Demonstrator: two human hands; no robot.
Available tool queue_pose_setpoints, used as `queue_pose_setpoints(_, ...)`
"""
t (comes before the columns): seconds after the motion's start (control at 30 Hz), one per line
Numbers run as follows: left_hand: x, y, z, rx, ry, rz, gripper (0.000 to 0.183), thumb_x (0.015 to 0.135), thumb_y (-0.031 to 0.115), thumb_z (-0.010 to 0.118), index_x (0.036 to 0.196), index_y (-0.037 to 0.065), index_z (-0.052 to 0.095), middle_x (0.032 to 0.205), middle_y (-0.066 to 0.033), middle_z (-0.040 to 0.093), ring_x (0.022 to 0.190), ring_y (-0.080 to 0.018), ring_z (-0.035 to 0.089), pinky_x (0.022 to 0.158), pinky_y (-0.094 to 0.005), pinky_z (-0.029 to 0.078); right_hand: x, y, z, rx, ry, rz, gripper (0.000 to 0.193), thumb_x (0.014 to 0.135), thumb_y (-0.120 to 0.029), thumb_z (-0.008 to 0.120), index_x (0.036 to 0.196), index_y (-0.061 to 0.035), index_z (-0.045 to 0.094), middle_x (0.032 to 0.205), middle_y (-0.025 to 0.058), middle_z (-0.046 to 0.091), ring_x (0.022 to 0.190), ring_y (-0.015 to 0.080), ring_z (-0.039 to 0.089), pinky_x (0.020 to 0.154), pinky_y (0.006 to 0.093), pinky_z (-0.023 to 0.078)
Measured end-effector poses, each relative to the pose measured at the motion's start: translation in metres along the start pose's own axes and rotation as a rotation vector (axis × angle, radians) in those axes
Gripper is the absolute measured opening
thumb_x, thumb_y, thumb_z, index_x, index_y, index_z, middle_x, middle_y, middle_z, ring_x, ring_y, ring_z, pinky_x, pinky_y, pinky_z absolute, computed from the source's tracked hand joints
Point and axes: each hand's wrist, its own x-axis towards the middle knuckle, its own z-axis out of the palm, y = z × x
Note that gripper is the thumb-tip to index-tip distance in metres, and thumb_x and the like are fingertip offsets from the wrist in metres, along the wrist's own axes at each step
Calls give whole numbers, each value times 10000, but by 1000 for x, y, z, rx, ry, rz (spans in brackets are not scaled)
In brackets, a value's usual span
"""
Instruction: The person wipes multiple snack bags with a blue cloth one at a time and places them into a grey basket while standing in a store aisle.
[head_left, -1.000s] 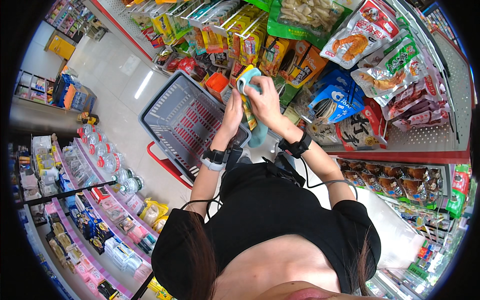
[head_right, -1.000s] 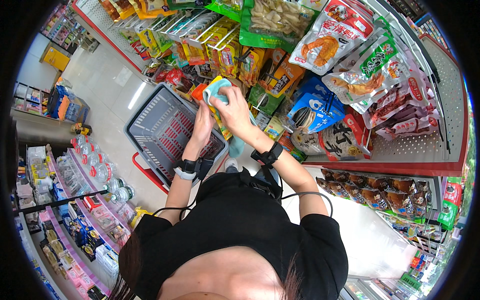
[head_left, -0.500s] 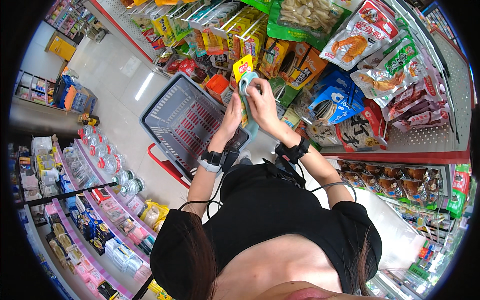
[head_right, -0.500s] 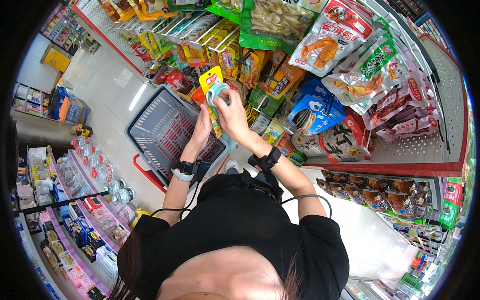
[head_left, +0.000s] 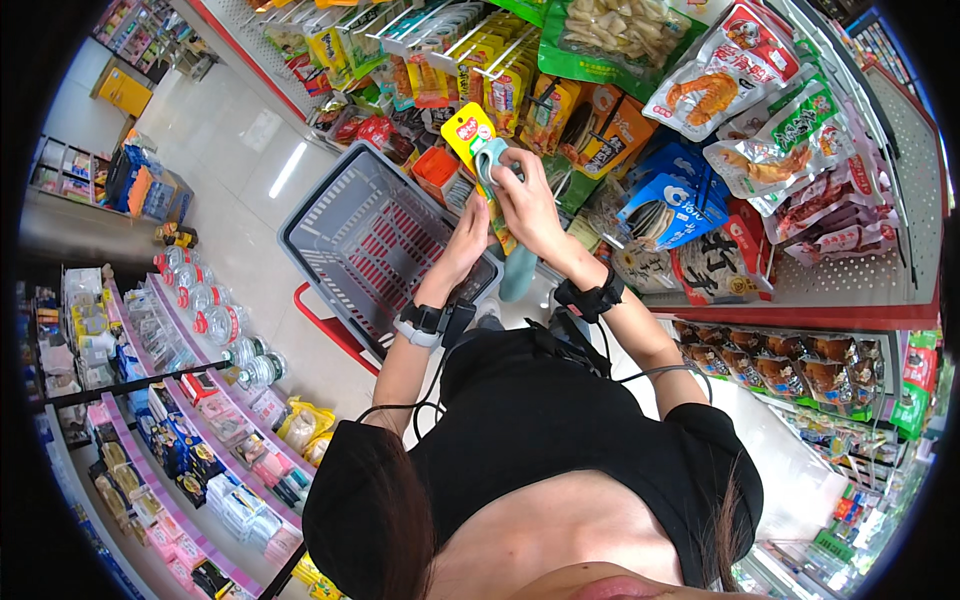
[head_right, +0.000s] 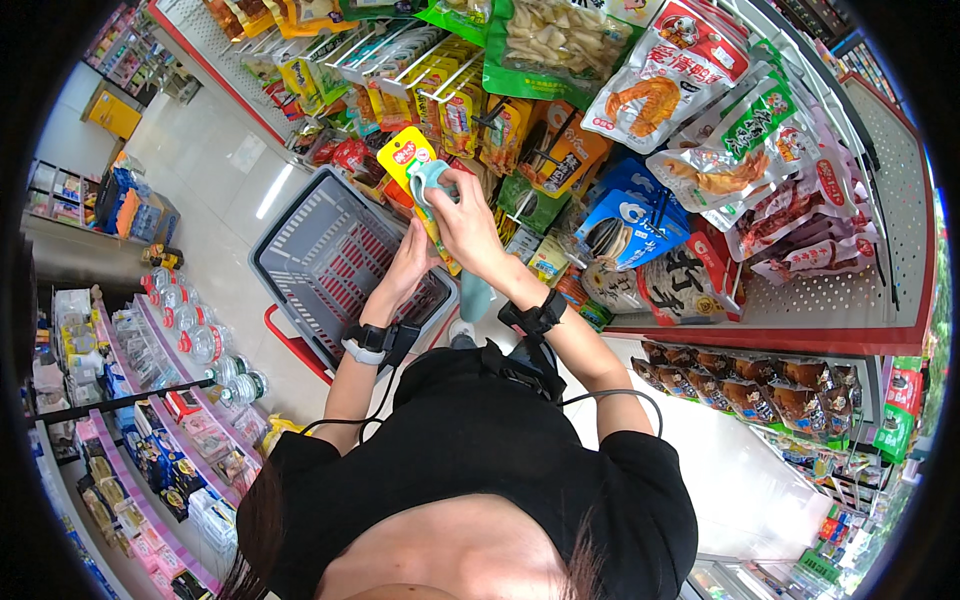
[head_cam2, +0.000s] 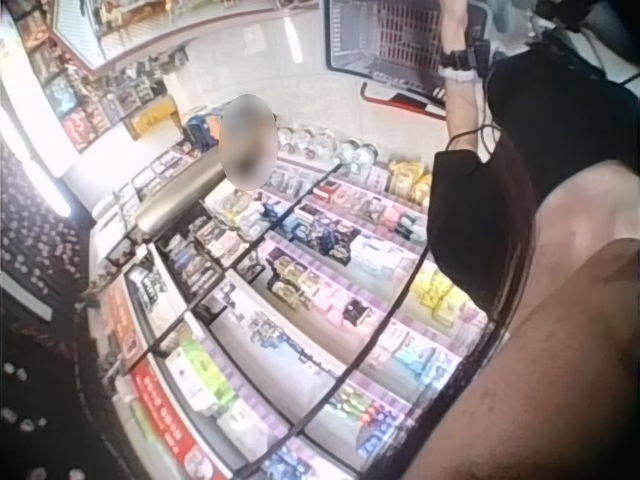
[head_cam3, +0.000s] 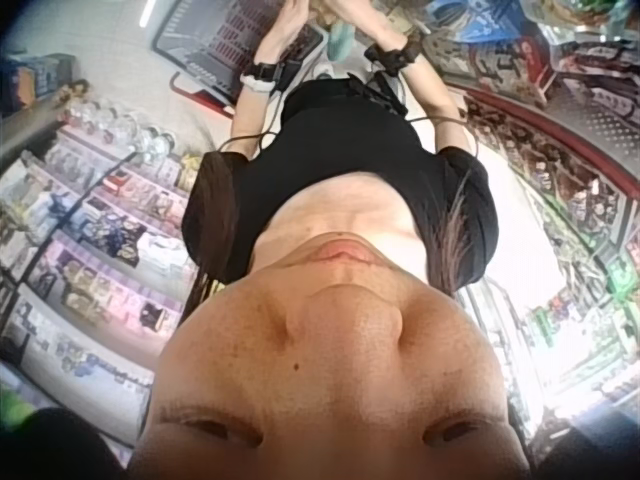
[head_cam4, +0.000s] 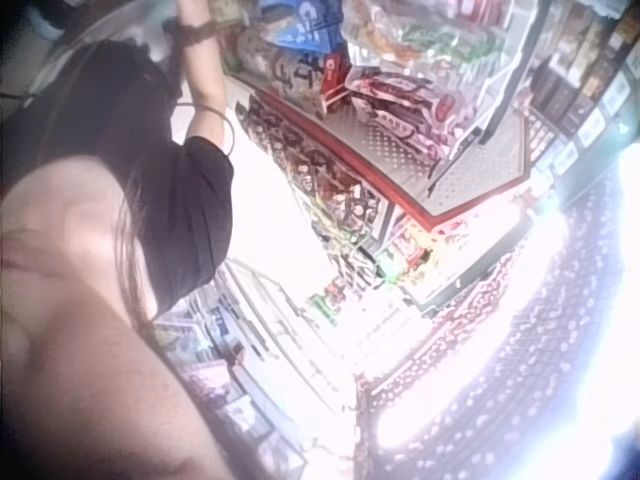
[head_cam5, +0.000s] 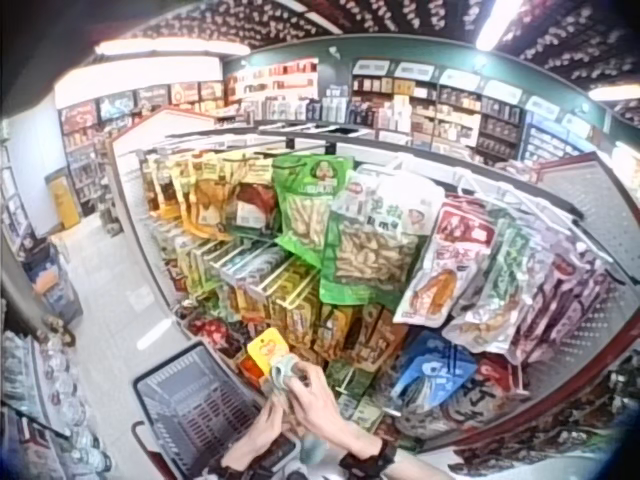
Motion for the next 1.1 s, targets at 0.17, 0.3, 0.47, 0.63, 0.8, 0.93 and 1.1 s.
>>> queue_pose_setpoints(0.17, 1, 0, -7, -10, 7, 69, 553, 943, 478, 238, 1383, 149, 186, 1338, -84, 300, 1194, -202, 354, 886, -396, 416, -22, 8, 0, -139, -231, -109, 258, 684, 9, 577, 924, -51, 507, 1039, 158, 446, 942, 338, 468, 746, 403, 432)
queue_pose_setpoints(0.3, 6, 5, -14, 148, 64, 132, 463, 968, 397, 268, 1296, 76, 328, 1206, -89, 433, 1079, -156, 426, 855, -317, 401, -38, 21, 5, -151, -346, -98, 267, 672, -13, 553, 925, -74, 495, 1015, 159, 447, 927, 343, 481, 745, 402, 441)
queue_pose_setpoints(0.47, 15, 9, -6, 158, 146, 161, 408, 965, 365, 328, 1254, 81, 367, 1140, -59, 467, 1028, -140, 453, 826, -312, 416, -21, 6, 4, -18, -129, 33, 252, 702, 7, 555, 936, -58, 485, 1000, 166, 451, 920, 348, 490, 737, 410, 446)
queue_pose_setpoints(0.63, 18, 13, -4, -98, 182, 108, 352, 956, 346, 377, 1215, 107, 392, 1119, -39, 493, 991, -118, 505, 793, -302, 449, -25, 10, 3, -184, -241, -81, 255, 685, 7, 547, 921, -78, 498, 1012, 171, 450, 941, 347, 472, 746, 412, 447)
queue_pose_setpoints(0.8, 21, -3, -10, -190, 204, 72, 318, 950, 323, 408, 1149, 77, 440, 1097, -33, 518, 976, -108, 522, 801, -296, 439, -33, 23, 10, -174, -252, -52, 278, 668, -5, 553, 929, -82, 495, 1017, 135, 462, 918, 316, 476, 735, 395, 444)
queue_pose_setpoints(0.93, 20, 1, -5, -458, 153, 146, 265, 946, 310, 428, 1084, 86, 455, 1062, -30, 508, 973, -100, 491, 827, -304, 408, -36, 21, 18, -149, -194, -52, 303, 630, 2, 551, 918, -65, 487, 969, 106, 469, 899, 295, 478, 722, 382, 446)
queue_pose_setpoints(1.1, 22, -4, -3, -484, 154, 140, 314, 944, 348, 414, 1124, 91, 419, 1104, -25, 489, 1014, -117, 471, 866, -325, 382, -33, 25, 10, -197, -356, -231, 303, 607, 9, 542, 900, -31, 481, 896, 102, 467, 862, 289, 481, 700, 367, 449)
